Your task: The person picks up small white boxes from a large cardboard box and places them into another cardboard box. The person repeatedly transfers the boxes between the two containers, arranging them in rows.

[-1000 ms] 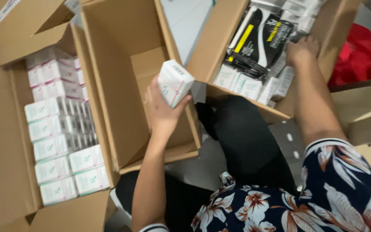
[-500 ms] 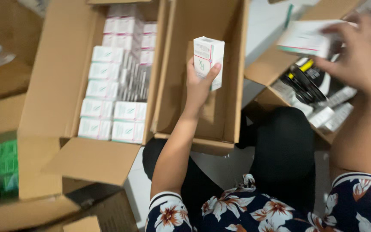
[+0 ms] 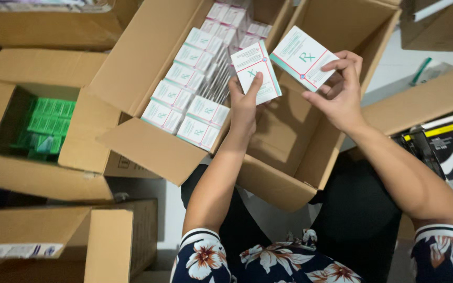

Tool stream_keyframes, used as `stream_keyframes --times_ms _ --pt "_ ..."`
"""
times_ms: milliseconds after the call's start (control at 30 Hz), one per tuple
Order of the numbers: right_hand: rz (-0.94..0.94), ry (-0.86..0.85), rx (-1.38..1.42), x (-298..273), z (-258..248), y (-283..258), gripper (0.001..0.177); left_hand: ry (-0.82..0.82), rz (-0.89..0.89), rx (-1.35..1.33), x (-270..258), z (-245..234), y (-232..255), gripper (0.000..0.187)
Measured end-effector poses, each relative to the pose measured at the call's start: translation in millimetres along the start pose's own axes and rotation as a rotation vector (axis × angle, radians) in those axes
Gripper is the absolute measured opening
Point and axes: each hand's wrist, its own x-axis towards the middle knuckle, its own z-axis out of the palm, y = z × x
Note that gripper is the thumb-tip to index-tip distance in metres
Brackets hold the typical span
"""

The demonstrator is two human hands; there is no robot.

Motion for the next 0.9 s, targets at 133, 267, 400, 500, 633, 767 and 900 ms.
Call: stream_keyframes --times_ms 133,267,400,500,633,767,900 --pt "-0.018 0.067 -0.177 2.3 2.6 22.2 0.03 -0.062 -0.064 -0.063 -13.1 -6.3 18.7 0.05" --pt "-0.142 0.079 -0.113 2.0 14.5 26.0 0.046 -0.239 -0.136 -0.248 -16.8 -19.5 27.6 0.051" --pt "-0.068 0.076 0.074 1.3 32.1 17.1 0.062 -0.299 -0.138 -0.336 -20.6 -21.7 25.6 0.053" --pt "0.004 0.07 0.142 -1.3 46.2 7.3 0.064 -0.313 -0.151 -0.347 -24.5 -13.6 20.4 0.054" --pt "0.044 0.063 0.18 -7.3 50.6 -0.8 0.061 -0.292 -0.167 -0.254 -27.5 -4.7 15.6 0.053" --pt "-0.024 0.093 0.252 -1.8 39.4 11.4 0.059 -0.281 -0.125 -0.226 -15.1 -9.1 12.3 0.059" --pt "-0.074 0.149 0.169 5.5 13.2 23.8 0.055 -0.302 0.19 0.208 -3.0 -31.7 26.2 0.082"
